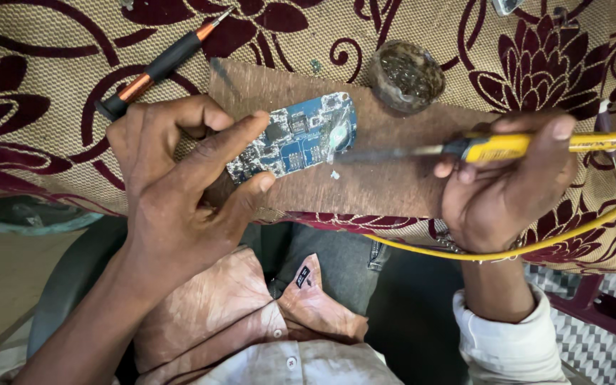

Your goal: The person uses a soldering iron to apply solder to various points on a small blue circuit board. They hold the board steady with one hand while carefully moving the soldering iron tip across different components and pads.

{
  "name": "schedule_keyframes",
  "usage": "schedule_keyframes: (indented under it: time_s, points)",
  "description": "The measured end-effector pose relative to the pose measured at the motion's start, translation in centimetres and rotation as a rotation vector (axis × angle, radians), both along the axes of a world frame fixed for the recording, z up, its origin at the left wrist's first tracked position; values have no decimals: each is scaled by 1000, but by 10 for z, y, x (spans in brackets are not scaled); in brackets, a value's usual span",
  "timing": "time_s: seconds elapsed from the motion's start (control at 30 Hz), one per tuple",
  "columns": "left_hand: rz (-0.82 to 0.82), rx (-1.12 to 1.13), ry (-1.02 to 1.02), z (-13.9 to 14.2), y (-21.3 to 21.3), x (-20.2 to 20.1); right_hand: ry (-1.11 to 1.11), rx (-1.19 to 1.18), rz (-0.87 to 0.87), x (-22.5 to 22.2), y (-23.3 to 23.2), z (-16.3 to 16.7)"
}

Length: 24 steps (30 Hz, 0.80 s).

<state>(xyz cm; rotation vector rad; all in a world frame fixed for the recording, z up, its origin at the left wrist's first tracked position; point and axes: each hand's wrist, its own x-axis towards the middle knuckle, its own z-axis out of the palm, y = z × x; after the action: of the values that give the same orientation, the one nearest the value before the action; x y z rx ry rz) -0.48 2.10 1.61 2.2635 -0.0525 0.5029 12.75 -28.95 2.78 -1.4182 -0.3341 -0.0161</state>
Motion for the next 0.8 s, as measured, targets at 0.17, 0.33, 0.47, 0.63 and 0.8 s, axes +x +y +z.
schedule_keyframes:
  time_s: [0.17, 0.33, 0.47, 0.63, 0.8]
  points:
    - [-2, -17, -1, 2, 0, 1, 80, 154, -80, -2, 1, 2]
    - [4, -10, 9, 6, -1, 2, -20, -60, -39, 1, 4, 2]
    - [3, -15, 18, 8, 0, 2, 5, 23, -48, -5, 3, 3]
    - [0, -16, 9, 6, 0, 1, 78, 134, -17, -1, -2, 0]
    - [-9, -2, 10, 3, 0, 0, 28, 83, -3, -2, -5, -4]
